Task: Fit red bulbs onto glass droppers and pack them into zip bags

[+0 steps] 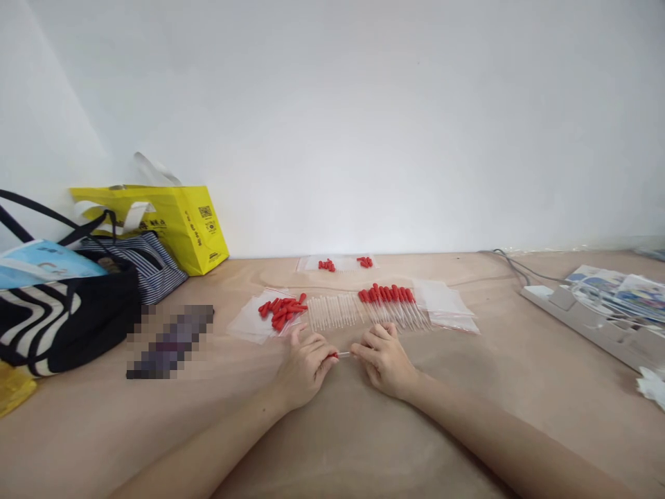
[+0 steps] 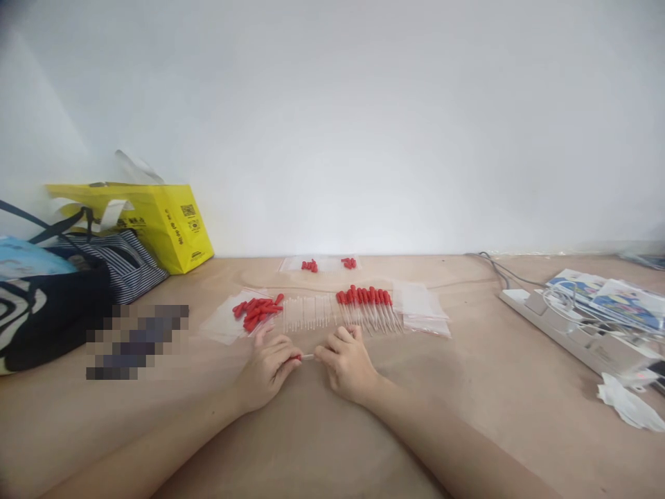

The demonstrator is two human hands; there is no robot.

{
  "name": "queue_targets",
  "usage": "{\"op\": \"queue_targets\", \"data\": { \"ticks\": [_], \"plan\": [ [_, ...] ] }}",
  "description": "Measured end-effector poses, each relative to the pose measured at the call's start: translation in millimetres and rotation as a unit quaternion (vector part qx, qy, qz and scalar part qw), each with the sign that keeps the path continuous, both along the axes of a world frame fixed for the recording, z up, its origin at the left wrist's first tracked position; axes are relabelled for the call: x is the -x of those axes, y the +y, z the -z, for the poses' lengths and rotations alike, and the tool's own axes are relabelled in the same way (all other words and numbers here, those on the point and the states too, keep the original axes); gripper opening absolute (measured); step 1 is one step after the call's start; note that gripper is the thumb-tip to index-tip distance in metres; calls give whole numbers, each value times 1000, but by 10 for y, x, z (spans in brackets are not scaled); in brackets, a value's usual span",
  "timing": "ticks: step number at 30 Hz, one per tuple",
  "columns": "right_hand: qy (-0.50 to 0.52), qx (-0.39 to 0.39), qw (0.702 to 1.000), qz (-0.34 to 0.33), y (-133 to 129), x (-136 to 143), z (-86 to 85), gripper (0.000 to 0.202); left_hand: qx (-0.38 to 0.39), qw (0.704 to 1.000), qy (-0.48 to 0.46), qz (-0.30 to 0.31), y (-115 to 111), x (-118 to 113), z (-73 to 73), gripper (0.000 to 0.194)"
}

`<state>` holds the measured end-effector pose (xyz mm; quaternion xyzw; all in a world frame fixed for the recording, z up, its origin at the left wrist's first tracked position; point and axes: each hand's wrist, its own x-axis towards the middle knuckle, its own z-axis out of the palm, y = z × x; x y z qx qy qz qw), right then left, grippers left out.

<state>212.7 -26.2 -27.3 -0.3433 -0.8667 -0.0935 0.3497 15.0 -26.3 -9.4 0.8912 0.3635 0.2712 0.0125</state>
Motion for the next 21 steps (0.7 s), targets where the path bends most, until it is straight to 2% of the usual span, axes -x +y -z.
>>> {"op": "queue_targets", "data": {
  "ticks": [4,11,21],
  "plan": [
    [-24,-10,1000,-15,22,-12,-14,19,1,1000,9,16,-16,-5,-11,19],
    [-44,-34,998,-10,42,-12,-44,19,-1,1000,6,8,-11,-23,-9,20],
    [27,95,995,1,-10,194,-11,15,-2,1000,-9,-14,-21,-23,4,21]
  ]
}}
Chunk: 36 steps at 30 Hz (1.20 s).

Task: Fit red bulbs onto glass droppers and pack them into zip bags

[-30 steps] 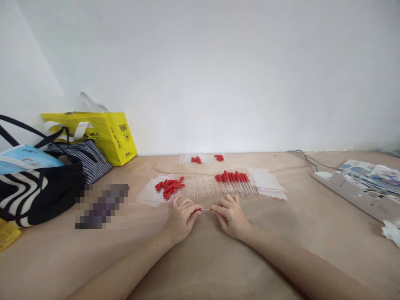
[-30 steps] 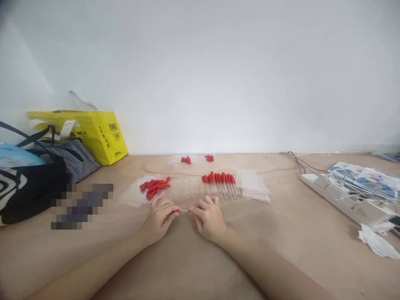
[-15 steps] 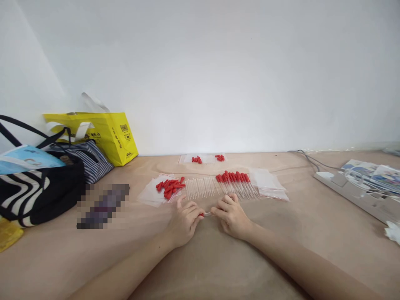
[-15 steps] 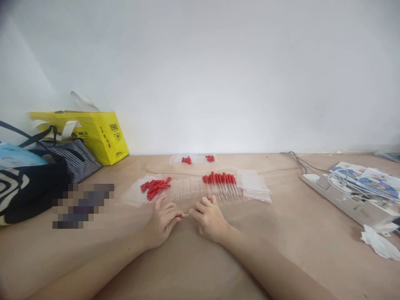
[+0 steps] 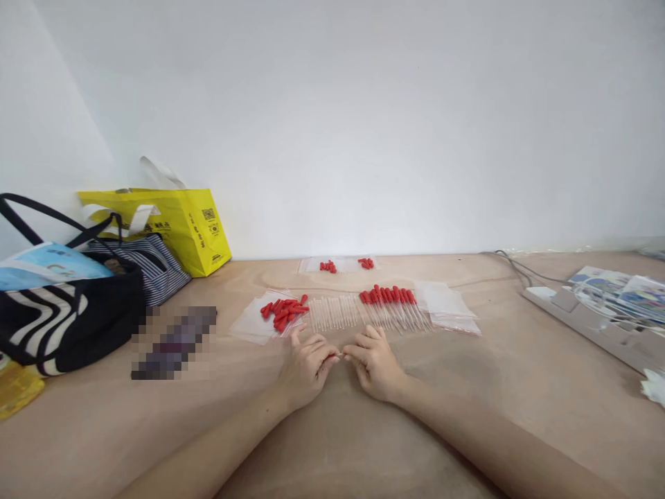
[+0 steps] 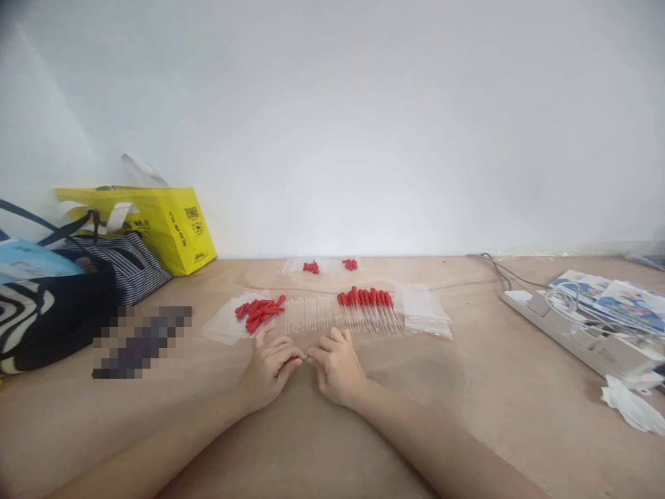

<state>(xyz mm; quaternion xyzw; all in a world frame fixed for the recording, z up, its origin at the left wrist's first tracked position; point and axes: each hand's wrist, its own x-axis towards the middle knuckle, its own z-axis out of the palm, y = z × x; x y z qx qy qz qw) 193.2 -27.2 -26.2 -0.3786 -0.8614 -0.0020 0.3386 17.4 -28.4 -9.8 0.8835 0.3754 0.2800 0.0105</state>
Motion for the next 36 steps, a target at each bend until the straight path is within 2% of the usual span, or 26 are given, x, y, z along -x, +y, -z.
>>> {"op": "queue_targets", "data": {
  "ticks": [5,10,20,26,33,36],
  "plan": [
    [16,66,998,10,11,-30,-57,19,0,1000,-11,-16,40,32,-11,15],
    [18,101,994,25,28,-132,-101,21,21,999,-23,-38,89,96,-17,18],
    [22,95,995,15,7,-78,-76,24,107,990,-75,-51,54,43,10,18],
    [6,87,996,7,8,-96,-86,24,101,992,-64,-50,38,41,-8,18],
    [-62,42,997,28,29,-240,-174,14,110,990,-65,-67,87,70,-28,16],
    [-77,32,996,15,14,-280,-205,21,110,991,-53,-64,110,89,-17,16]
  ]
}}
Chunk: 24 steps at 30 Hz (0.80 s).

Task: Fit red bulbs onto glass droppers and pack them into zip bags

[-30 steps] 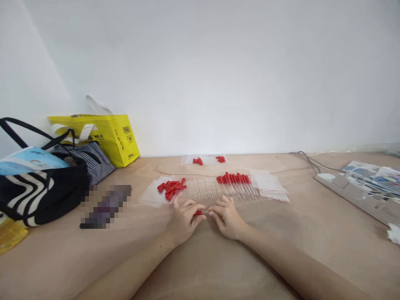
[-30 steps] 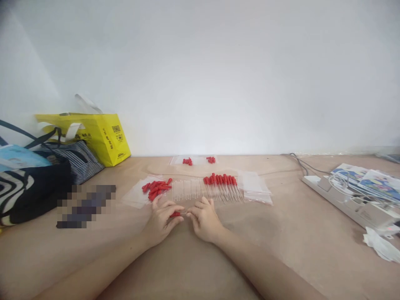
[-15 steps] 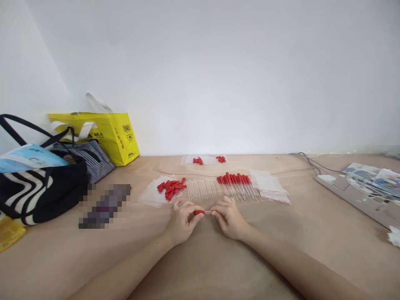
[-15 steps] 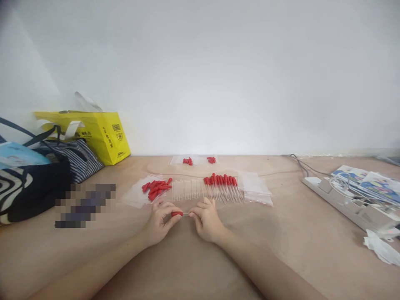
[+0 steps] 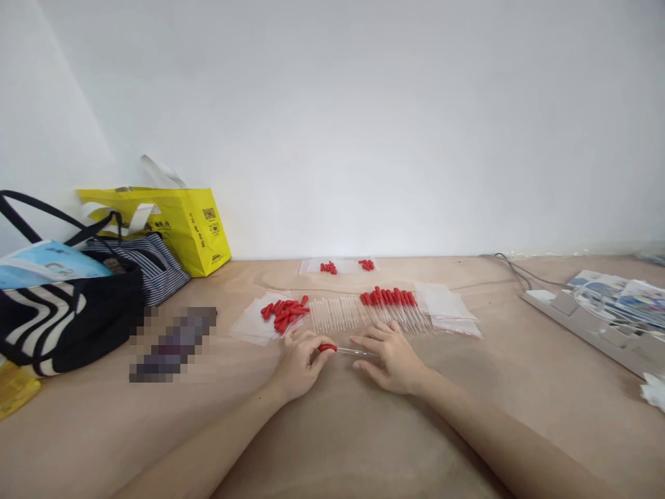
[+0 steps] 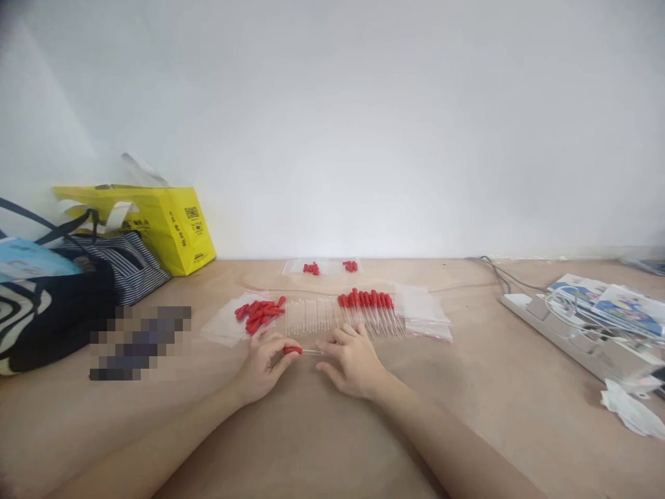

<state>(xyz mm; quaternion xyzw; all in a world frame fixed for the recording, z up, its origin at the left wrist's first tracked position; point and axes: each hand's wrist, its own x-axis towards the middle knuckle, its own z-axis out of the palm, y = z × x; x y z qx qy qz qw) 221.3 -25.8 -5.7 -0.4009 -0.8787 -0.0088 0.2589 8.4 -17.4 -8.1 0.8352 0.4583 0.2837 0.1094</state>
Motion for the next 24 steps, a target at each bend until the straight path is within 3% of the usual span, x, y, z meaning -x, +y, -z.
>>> {"op": "queue_targets", "data": {
  "ticks": [10,12,14,18,24],
  "plan": [
    [-22,-24,999,19,-20,116,77,21,-26,1000,17,4,-1,11,13,17],
    [-5,-7,997,71,36,100,65,23,-50,998,15,-29,26,31,8,26],
    [29,15,985,169,146,55,40,25,-77,994,14,-81,74,73,7,33],
    [70,51,928,362,438,-37,2,29,-113,973,28,-198,205,196,14,20],
    [63,99,894,433,676,10,45,28,-111,955,56,-269,315,307,4,12]
  ]
}}
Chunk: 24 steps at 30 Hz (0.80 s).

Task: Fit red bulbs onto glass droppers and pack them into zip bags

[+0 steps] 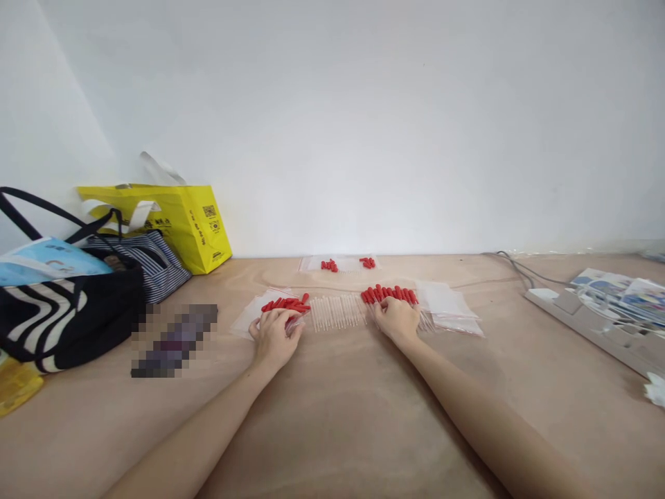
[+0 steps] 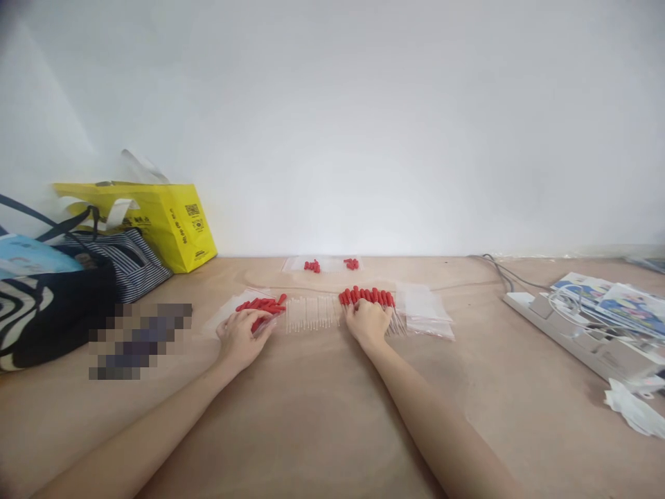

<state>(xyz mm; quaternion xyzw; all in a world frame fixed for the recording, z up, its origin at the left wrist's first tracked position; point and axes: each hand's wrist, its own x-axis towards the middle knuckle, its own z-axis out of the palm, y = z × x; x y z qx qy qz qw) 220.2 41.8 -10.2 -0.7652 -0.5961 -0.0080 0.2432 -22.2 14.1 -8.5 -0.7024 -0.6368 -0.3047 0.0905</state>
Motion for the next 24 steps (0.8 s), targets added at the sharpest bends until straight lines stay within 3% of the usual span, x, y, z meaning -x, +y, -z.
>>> {"op": "queue_targets", "data": {
  "ticks": [8,12,19,24],
  "plan": [
    [-10,-6,1000,-6,19,18,26,27,10,999,26,-28,-13,-1,-23,10],
    [-42,-30,998,-42,-26,69,7,27,-3,998,36,-46,16,11,-14,11],
    [-69,20,995,-74,2,206,-49,25,-7,997,44,-69,144,97,-15,15],
    [-73,66,993,-64,58,310,-93,29,-21,995,100,-9,251,137,-84,19]
  ]
}}
